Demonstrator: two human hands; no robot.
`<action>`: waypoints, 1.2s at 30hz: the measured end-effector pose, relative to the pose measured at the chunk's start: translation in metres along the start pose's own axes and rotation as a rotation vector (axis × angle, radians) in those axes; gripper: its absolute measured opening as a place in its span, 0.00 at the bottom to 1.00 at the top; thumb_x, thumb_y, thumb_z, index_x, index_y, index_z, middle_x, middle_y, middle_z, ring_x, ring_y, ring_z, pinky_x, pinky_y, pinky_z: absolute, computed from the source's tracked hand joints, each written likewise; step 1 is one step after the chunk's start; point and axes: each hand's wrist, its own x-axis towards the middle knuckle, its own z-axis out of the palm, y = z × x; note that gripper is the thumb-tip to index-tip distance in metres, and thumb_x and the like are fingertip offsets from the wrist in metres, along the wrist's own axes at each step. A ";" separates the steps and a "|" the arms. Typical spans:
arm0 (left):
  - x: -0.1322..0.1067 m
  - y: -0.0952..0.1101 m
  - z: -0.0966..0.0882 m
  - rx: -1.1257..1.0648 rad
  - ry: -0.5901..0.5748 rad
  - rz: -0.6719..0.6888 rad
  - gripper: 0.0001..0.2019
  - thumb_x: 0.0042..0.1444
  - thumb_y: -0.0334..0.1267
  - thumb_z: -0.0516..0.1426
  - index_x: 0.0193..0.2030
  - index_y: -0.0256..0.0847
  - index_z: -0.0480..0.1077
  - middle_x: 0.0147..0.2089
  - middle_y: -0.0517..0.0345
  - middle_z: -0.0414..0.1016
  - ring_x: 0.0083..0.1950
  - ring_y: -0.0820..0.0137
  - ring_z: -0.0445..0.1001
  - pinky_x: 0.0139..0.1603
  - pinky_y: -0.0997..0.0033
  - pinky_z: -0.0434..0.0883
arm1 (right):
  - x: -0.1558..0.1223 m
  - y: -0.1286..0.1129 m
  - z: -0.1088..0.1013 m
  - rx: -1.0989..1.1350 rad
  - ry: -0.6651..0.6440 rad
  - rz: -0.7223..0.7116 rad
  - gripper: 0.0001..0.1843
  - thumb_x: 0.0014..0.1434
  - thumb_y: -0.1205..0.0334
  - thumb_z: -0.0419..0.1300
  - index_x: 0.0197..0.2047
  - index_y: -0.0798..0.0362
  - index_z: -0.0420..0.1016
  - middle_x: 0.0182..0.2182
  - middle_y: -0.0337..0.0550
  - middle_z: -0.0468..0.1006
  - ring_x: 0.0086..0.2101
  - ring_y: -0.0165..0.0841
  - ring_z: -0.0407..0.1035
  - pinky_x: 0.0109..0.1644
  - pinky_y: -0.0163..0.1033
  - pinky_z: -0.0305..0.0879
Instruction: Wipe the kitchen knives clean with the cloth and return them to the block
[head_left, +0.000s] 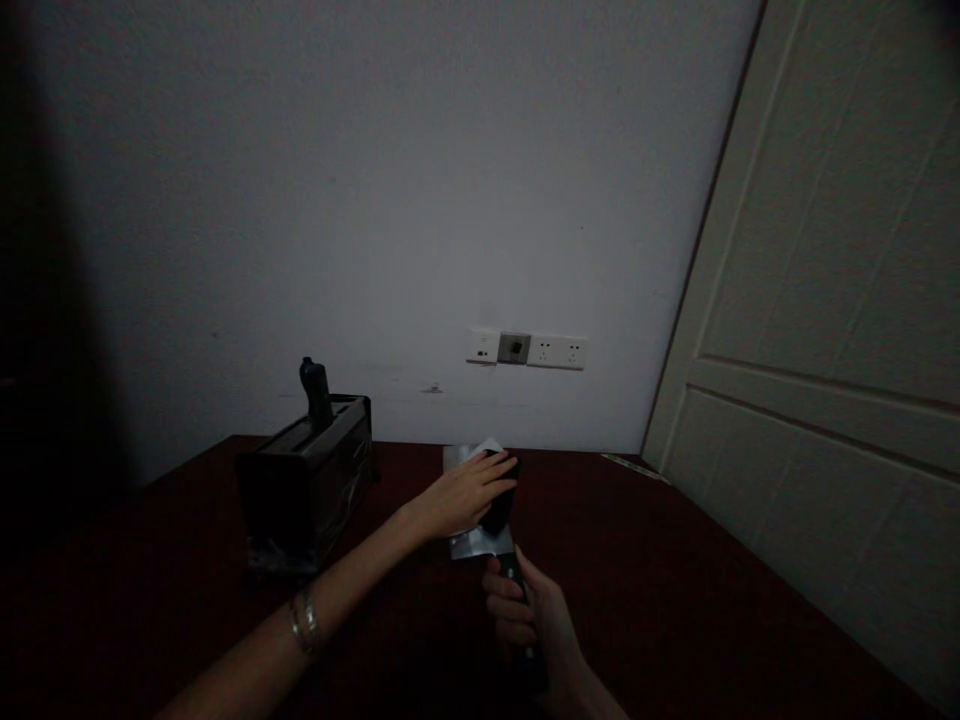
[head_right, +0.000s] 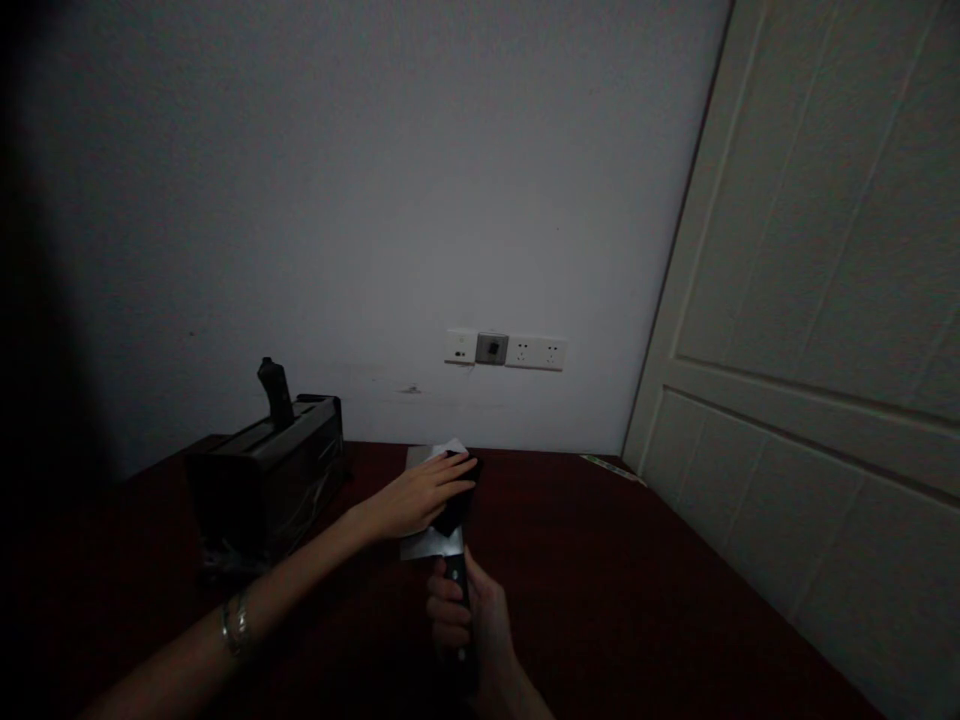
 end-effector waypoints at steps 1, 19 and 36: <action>0.000 0.001 0.001 0.005 -0.015 -0.010 0.22 0.57 0.30 0.47 0.60 0.37 0.54 0.66 0.50 0.47 0.67 0.66 0.41 0.65 0.62 0.46 | 0.000 0.000 0.000 -0.008 -0.001 -0.001 0.14 0.53 0.58 0.59 0.32 0.64 0.66 0.16 0.28 0.58 0.12 0.15 0.46 0.11 0.20 0.42; -0.004 0.030 0.003 -0.062 0.069 -0.273 0.24 0.63 0.43 0.41 0.63 0.37 0.47 0.67 0.52 0.41 0.67 0.66 0.34 0.65 0.61 0.48 | -0.002 0.000 0.004 -0.147 0.073 -0.066 0.15 0.51 0.53 0.60 0.28 0.58 0.66 0.15 0.28 0.58 0.12 0.17 0.40 0.11 0.23 0.40; -0.004 0.032 -0.012 0.059 -0.043 -0.261 0.30 0.61 0.44 0.45 0.65 0.35 0.38 0.68 0.49 0.35 0.67 0.61 0.28 0.63 0.55 0.49 | -0.004 -0.001 0.008 -0.195 -0.008 -0.063 0.15 0.53 0.53 0.58 0.28 0.58 0.66 0.16 0.29 0.57 0.12 0.17 0.39 0.11 0.23 0.41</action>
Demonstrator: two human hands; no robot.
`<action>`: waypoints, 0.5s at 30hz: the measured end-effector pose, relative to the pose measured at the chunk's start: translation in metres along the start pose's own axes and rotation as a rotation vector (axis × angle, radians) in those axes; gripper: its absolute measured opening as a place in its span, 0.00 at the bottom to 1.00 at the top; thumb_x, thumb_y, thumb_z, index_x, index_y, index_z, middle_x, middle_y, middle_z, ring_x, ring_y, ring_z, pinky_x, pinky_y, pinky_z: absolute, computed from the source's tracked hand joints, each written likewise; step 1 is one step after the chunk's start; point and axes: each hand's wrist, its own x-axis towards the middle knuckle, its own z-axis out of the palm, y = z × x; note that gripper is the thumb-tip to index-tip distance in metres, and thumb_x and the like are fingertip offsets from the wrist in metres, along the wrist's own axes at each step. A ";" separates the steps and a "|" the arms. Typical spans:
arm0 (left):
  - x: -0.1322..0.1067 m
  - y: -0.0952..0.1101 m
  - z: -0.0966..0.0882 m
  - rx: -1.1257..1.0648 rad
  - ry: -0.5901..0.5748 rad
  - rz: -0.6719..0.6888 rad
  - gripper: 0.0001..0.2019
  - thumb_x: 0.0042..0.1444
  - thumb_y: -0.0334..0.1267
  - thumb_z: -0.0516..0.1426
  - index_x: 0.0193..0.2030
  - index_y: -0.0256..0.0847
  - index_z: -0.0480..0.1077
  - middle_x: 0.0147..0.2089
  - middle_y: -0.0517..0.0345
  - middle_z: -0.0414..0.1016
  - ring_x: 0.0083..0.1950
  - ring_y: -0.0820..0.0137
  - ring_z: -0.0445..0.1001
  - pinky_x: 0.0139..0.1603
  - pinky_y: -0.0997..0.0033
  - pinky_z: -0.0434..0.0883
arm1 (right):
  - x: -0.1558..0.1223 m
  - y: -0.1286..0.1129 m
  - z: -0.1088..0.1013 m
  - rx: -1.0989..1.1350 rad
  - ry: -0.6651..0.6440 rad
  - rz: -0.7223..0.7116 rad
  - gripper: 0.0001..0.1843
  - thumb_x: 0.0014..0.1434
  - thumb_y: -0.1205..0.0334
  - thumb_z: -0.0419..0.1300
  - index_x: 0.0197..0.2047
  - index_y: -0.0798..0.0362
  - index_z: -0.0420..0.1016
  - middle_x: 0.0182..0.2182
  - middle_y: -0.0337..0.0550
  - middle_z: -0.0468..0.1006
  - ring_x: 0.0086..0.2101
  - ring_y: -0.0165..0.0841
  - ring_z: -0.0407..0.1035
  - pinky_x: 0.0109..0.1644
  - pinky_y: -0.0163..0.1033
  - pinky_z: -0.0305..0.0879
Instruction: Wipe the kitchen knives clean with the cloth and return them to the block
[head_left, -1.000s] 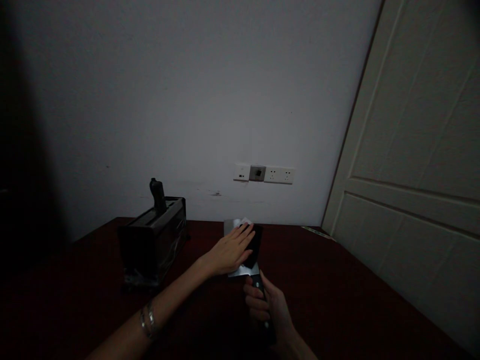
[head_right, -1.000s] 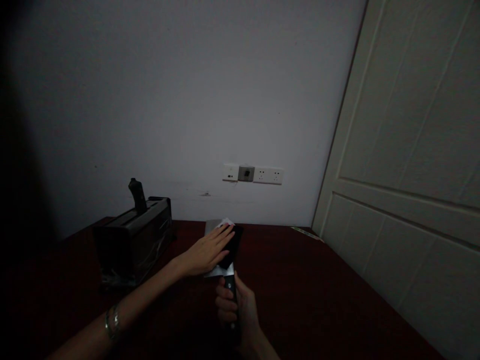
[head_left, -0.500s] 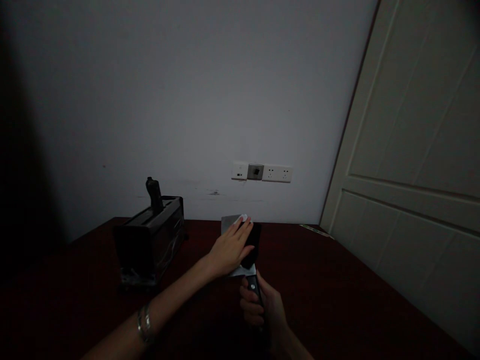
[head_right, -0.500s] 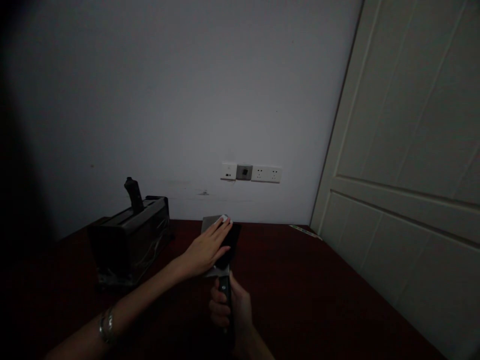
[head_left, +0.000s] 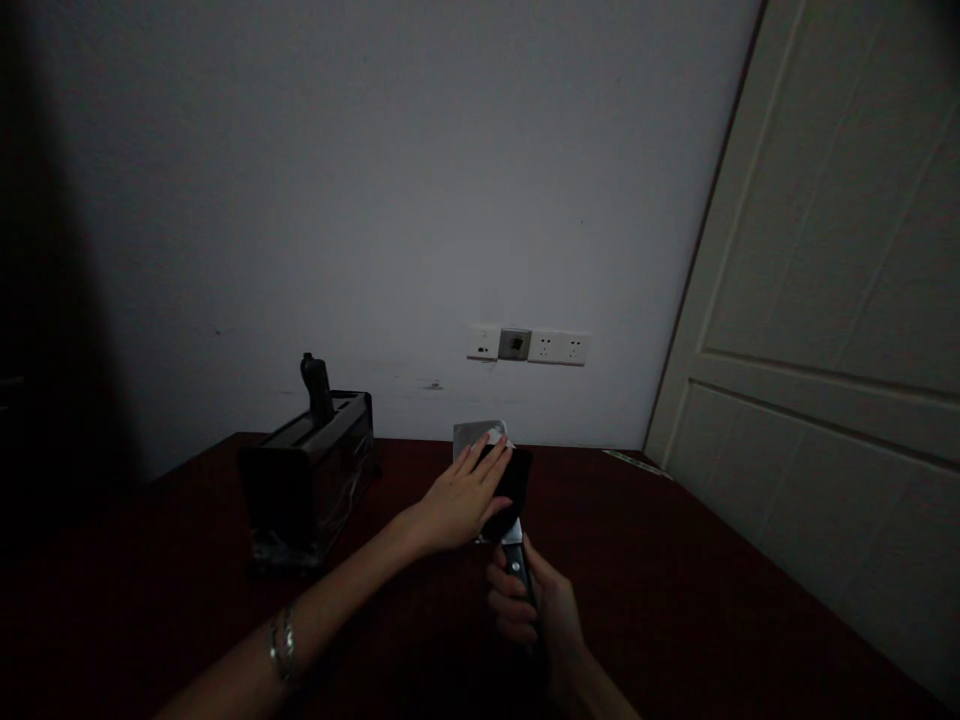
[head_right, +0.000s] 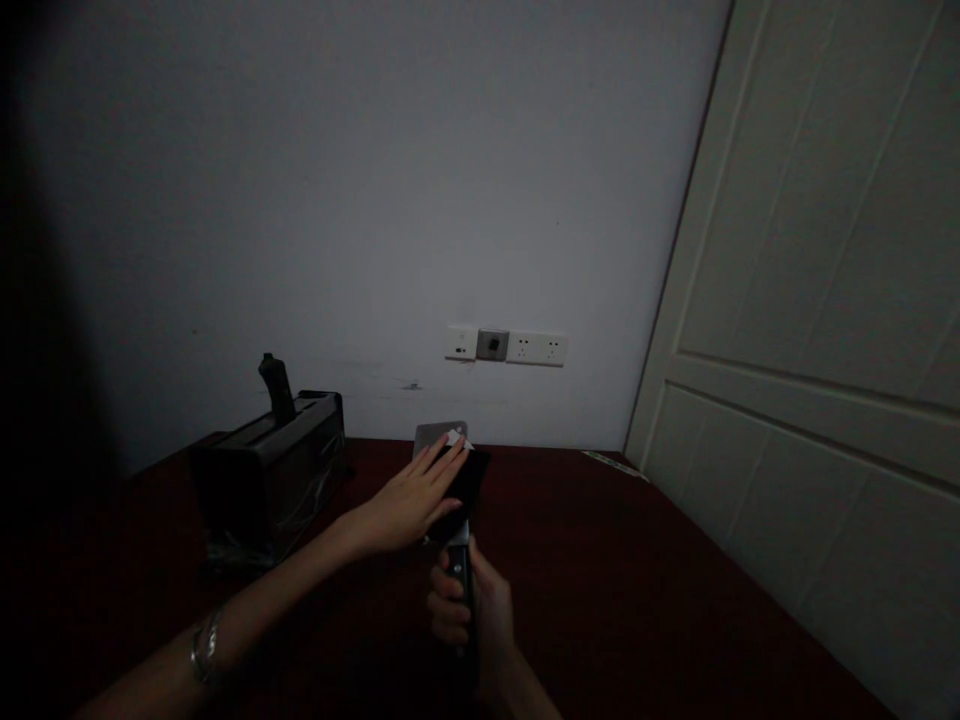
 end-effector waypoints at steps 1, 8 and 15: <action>0.000 0.001 -0.001 -0.014 -0.016 0.014 0.30 0.61 0.43 0.46 0.65 0.35 0.38 0.68 0.48 0.35 0.67 0.61 0.28 0.64 0.56 0.48 | 0.000 0.000 0.000 0.001 -0.001 0.002 0.15 0.53 0.53 0.58 0.28 0.57 0.66 0.16 0.29 0.56 0.13 0.17 0.39 0.11 0.23 0.41; -0.004 0.003 -0.007 -0.102 -0.084 0.102 0.32 0.59 0.43 0.48 0.65 0.35 0.37 0.68 0.47 0.34 0.67 0.61 0.28 0.64 0.57 0.47 | -0.001 0.000 0.001 -0.011 0.018 -0.006 0.14 0.53 0.52 0.58 0.29 0.56 0.65 0.16 0.28 0.55 0.13 0.18 0.37 0.11 0.23 0.39; -0.001 -0.004 -0.004 -0.030 -0.003 0.039 0.30 0.61 0.44 0.46 0.65 0.34 0.38 0.68 0.46 0.35 0.67 0.61 0.28 0.64 0.57 0.48 | -0.001 0.000 0.002 -0.038 0.052 -0.004 0.16 0.51 0.52 0.59 0.29 0.57 0.65 0.16 0.27 0.54 0.13 0.18 0.37 0.11 0.24 0.38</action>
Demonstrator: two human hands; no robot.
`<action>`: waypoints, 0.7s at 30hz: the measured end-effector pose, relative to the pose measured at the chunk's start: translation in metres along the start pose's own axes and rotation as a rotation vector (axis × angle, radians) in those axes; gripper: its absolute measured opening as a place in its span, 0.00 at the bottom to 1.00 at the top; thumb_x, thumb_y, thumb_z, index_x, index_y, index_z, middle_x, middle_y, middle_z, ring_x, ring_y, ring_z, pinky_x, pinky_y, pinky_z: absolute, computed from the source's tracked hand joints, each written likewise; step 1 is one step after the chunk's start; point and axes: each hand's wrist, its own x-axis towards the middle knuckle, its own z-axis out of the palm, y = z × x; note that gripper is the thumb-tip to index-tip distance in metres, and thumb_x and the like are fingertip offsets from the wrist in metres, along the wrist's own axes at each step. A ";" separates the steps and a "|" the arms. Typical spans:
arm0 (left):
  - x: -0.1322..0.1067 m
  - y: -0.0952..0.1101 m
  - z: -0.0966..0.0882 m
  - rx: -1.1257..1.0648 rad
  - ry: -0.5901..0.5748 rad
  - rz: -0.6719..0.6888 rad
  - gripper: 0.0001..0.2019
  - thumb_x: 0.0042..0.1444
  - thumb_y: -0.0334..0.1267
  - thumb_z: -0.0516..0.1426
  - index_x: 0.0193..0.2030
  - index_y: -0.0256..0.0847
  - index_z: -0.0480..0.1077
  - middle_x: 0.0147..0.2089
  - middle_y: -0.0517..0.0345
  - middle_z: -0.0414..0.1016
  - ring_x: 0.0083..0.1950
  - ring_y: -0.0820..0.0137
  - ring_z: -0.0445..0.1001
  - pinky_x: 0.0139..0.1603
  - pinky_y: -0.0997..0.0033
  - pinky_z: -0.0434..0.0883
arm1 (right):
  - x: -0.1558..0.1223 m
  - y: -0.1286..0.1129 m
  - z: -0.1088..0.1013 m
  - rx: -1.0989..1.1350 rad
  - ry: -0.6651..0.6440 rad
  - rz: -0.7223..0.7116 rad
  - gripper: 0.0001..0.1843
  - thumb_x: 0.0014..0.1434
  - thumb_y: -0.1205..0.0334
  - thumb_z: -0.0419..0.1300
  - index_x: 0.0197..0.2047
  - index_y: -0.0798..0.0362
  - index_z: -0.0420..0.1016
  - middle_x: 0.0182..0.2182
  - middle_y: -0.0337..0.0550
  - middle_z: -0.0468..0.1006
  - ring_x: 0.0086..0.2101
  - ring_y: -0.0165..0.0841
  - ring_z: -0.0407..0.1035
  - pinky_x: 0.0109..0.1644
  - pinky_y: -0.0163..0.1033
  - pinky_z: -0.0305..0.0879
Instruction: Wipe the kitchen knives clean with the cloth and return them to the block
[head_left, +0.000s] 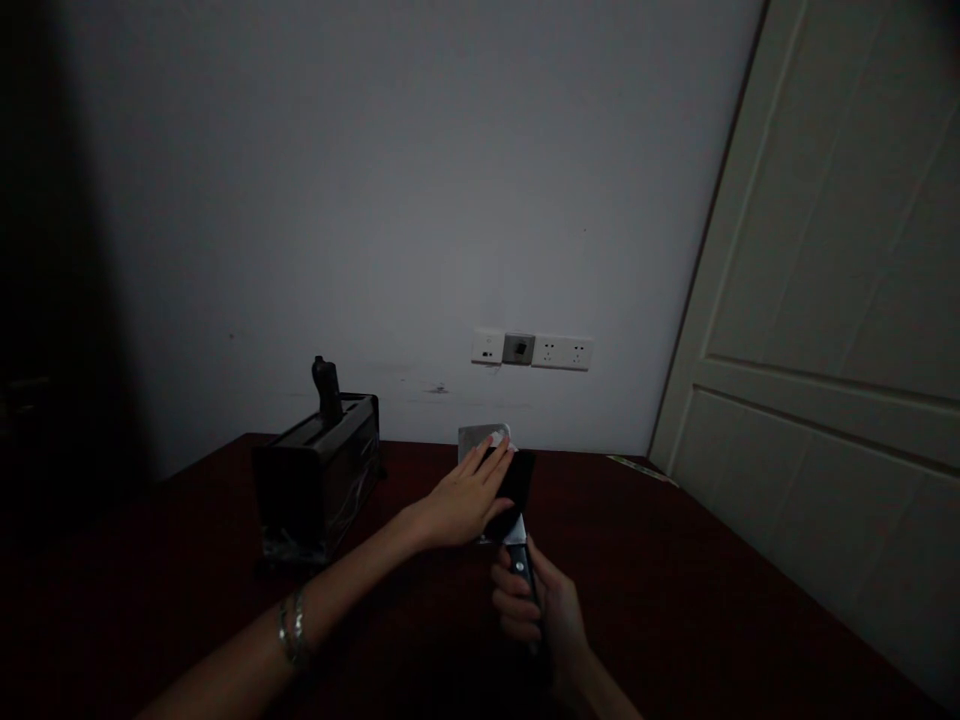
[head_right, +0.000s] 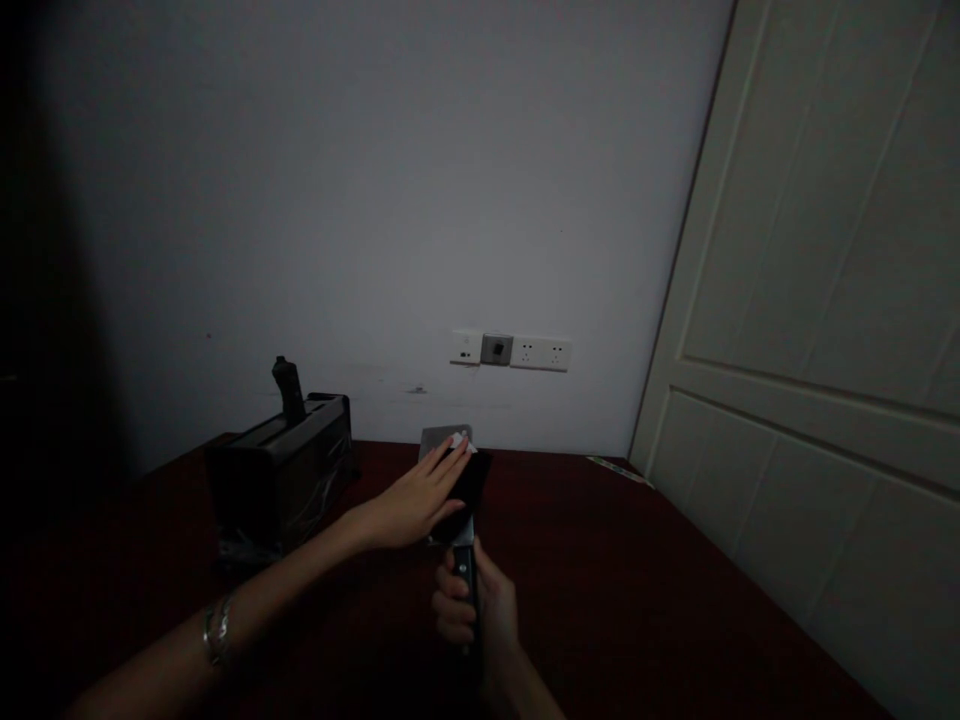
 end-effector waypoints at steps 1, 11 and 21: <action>-0.002 0.004 0.001 0.012 -0.005 0.023 0.30 0.61 0.43 0.45 0.65 0.33 0.39 0.68 0.47 0.36 0.67 0.62 0.28 0.64 0.58 0.48 | 0.000 0.000 0.000 0.005 0.013 -0.006 0.16 0.51 0.52 0.60 0.29 0.57 0.64 0.15 0.27 0.54 0.13 0.17 0.37 0.11 0.24 0.38; 0.010 -0.019 0.004 0.101 0.012 -0.075 0.28 0.61 0.45 0.42 0.64 0.31 0.44 0.67 0.45 0.40 0.67 0.61 0.34 0.63 0.59 0.48 | 0.001 0.007 0.000 0.006 -0.044 0.071 0.16 0.50 0.52 0.60 0.29 0.56 0.63 0.15 0.26 0.52 0.13 0.17 0.35 0.12 0.24 0.36; 0.010 -0.001 0.004 0.099 0.020 0.014 0.28 0.62 0.46 0.41 0.64 0.32 0.44 0.67 0.47 0.41 0.67 0.61 0.35 0.64 0.62 0.46 | 0.000 0.004 0.000 0.010 -0.028 0.037 0.16 0.51 0.52 0.60 0.28 0.57 0.64 0.15 0.27 0.53 0.12 0.17 0.36 0.11 0.24 0.37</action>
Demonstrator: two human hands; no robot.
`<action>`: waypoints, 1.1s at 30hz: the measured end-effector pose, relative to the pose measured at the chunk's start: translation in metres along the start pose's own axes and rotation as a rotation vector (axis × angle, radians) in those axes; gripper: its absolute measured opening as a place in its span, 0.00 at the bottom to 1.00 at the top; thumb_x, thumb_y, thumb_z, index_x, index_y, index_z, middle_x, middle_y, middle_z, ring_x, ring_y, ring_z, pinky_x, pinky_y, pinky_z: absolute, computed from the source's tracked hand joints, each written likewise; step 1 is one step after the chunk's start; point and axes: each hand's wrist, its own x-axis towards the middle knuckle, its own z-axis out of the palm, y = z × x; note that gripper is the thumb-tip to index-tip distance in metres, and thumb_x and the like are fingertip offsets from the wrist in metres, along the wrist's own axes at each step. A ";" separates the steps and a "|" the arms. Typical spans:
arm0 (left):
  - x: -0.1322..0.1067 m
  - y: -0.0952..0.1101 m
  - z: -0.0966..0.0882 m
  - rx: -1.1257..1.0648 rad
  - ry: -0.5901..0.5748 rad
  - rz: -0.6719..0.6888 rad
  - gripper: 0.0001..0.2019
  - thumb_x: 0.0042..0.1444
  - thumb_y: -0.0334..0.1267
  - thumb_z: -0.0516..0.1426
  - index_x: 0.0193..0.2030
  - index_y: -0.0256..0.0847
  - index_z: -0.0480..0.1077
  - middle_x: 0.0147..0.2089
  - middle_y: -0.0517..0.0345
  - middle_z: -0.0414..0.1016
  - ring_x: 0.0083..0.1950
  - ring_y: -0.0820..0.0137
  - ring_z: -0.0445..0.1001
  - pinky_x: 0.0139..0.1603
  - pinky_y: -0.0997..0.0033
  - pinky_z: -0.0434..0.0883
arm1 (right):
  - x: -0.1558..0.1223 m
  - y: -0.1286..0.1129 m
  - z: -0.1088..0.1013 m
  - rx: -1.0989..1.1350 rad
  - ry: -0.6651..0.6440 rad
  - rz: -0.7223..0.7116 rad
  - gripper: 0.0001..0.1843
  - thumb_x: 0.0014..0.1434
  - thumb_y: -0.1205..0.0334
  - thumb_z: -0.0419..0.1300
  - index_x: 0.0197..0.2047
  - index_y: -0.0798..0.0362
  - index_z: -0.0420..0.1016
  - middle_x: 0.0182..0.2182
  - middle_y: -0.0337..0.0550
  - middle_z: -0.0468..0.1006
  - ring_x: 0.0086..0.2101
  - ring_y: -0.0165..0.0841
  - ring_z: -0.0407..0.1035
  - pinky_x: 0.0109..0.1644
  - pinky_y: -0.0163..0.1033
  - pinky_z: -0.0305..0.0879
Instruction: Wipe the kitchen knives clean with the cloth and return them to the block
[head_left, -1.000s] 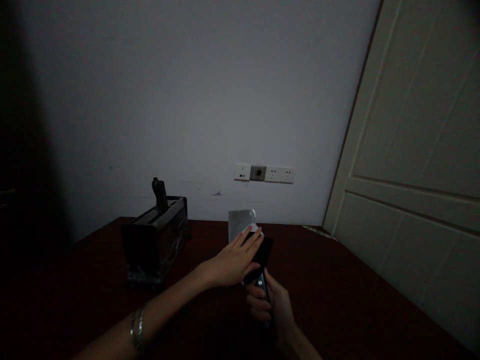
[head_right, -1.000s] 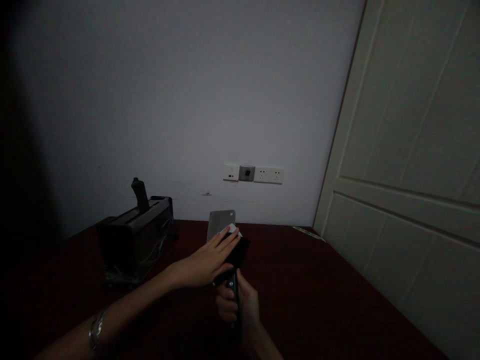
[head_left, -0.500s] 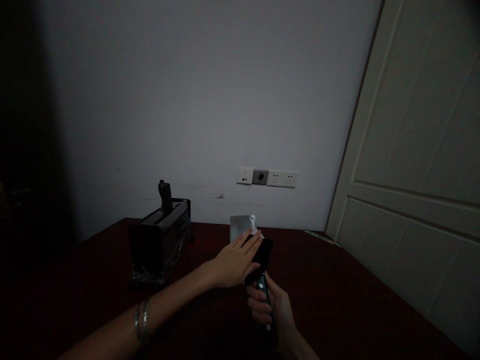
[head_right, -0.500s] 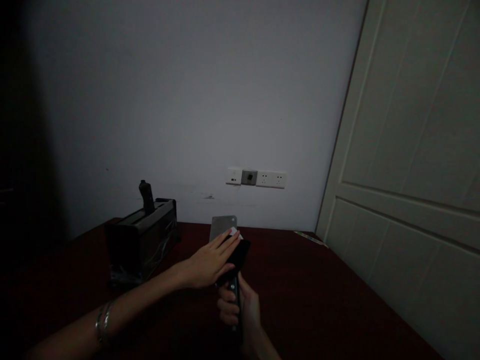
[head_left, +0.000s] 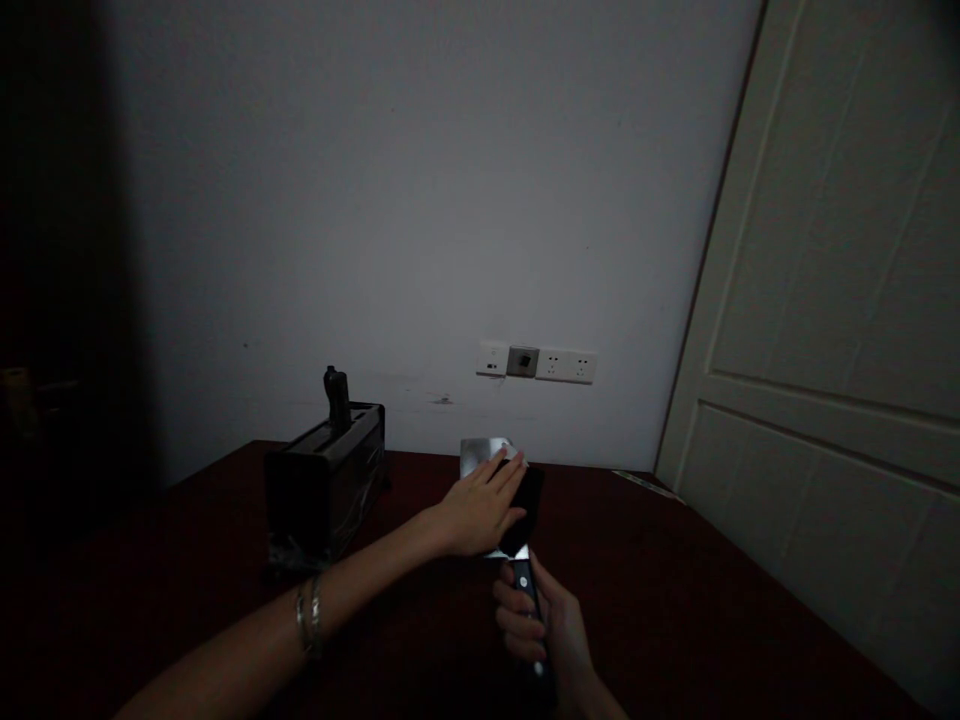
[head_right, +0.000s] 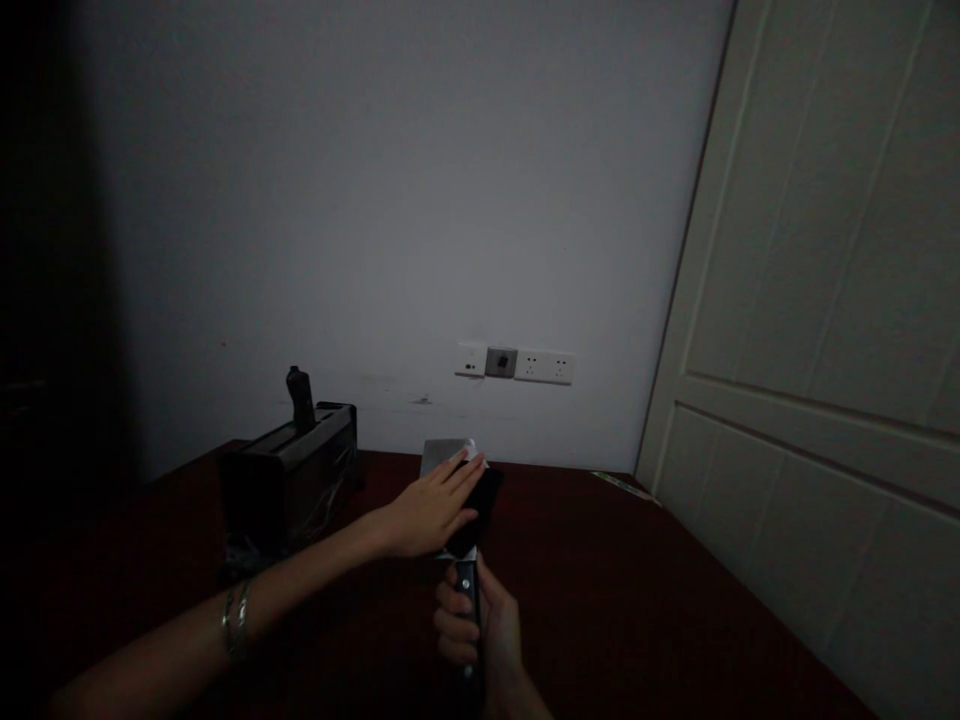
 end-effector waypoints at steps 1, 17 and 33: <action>0.005 -0.007 0.000 0.002 -0.012 -0.042 0.28 0.62 0.46 0.41 0.64 0.31 0.44 0.67 0.46 0.42 0.67 0.60 0.37 0.63 0.62 0.46 | 0.000 0.001 0.000 0.004 -0.006 0.007 0.15 0.51 0.52 0.60 0.29 0.57 0.64 0.15 0.27 0.54 0.12 0.17 0.37 0.11 0.23 0.37; 0.010 -0.026 0.003 0.029 -0.028 -0.146 0.28 0.62 0.46 0.39 0.64 0.30 0.42 0.67 0.45 0.39 0.67 0.60 0.35 0.63 0.60 0.47 | 0.001 0.007 0.001 0.052 -0.018 0.038 0.15 0.50 0.53 0.61 0.28 0.58 0.67 0.15 0.29 0.58 0.12 0.16 0.41 0.11 0.23 0.40; -0.002 -0.023 -0.001 0.012 -0.087 -0.111 0.28 0.62 0.46 0.38 0.65 0.31 0.40 0.68 0.47 0.37 0.67 0.61 0.32 0.64 0.61 0.46 | 0.001 0.002 0.000 0.084 -0.047 0.011 0.14 0.52 0.55 0.59 0.28 0.59 0.68 0.15 0.29 0.58 0.12 0.16 0.42 0.10 0.22 0.42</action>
